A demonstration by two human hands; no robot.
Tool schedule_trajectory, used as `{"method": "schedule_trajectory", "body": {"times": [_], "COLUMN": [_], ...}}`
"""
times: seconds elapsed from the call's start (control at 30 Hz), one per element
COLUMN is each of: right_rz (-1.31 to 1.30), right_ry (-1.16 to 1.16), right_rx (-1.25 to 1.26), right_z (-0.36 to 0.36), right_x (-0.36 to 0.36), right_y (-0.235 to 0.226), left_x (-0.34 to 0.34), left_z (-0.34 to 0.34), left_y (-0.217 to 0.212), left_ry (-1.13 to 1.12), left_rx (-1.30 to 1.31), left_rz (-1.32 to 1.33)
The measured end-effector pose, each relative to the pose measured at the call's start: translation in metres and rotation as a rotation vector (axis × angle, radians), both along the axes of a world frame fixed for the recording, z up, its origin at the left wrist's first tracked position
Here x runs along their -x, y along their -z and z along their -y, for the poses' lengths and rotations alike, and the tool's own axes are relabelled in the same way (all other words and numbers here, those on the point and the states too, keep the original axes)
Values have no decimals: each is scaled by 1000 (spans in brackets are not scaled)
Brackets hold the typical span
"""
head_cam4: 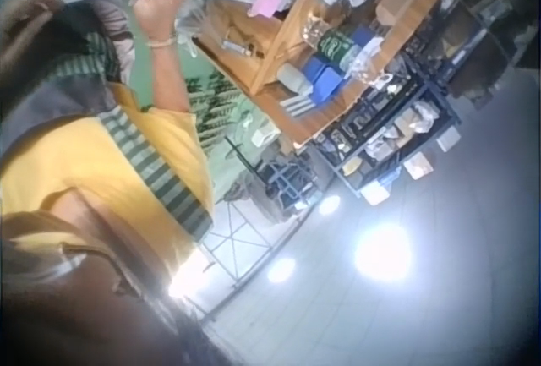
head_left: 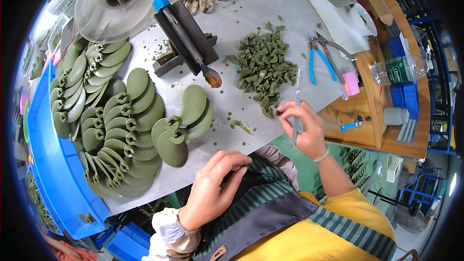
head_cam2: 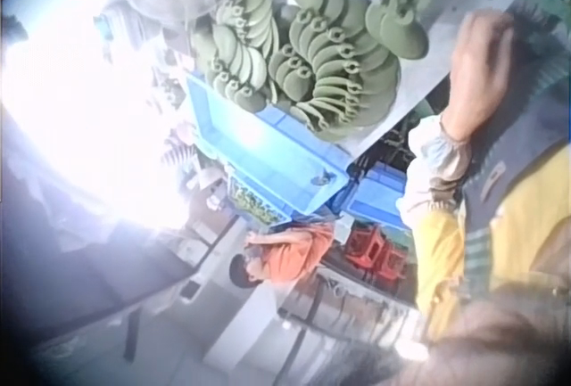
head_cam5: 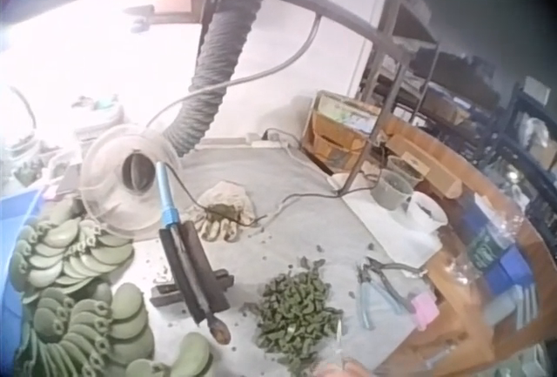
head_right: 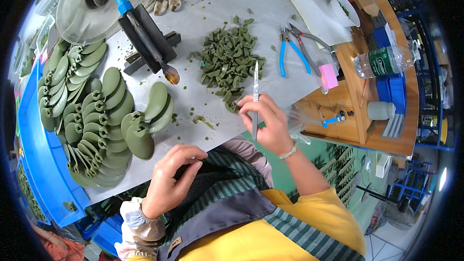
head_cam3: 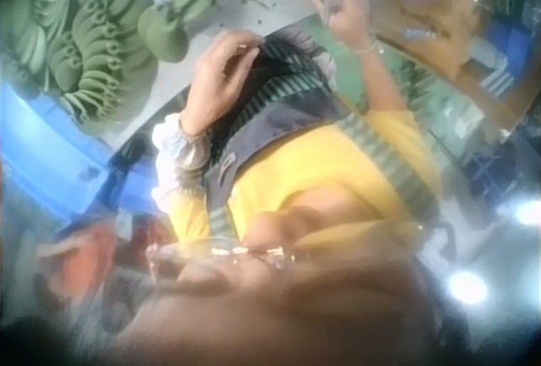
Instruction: The person picks up green plastic components and applies adhesive using a mounted dispenser. They then use a small tool to press the pieces together and organize them into stacks.
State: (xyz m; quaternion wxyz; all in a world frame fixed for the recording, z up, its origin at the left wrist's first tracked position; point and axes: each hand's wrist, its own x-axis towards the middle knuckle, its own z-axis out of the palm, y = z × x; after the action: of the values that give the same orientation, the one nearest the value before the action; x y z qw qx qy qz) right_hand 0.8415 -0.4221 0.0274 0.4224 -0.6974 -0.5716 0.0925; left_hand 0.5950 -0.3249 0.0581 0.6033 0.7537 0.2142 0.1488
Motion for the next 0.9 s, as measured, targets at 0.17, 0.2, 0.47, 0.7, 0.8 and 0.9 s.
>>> {"method": "schedule_trajectory", "body": {"times": [0.17, 0.2, 0.47, 0.7, 0.8, 0.9], "right_rz": [-79, -115, -257, -412, -484, -419], "right_ry": [-619, -673, -624, -351, -358, -310], "right_rx": [90, 77, 53, 6, 26, -17], "right_z": [-10, -10, -16, -13, -7, -6], "right_x": [30, 36, 53, 52, 55, 60], "right_y": [-46, -46, -46, -68, -64, -60], "left_x": [-3, -2, 20, 23, 22, 22], "left_z": [15, 16, 9, 16, 18, 19], "left_y": [4, 5, 5, 25, 27, 25], "left_ry": [-233, -237, -188, -435, -482, -509], "left_rx": [536, 720, 950, 1046, 1013, 993], "left_rz": [93, 109, 159, 259, 300, 342]}}
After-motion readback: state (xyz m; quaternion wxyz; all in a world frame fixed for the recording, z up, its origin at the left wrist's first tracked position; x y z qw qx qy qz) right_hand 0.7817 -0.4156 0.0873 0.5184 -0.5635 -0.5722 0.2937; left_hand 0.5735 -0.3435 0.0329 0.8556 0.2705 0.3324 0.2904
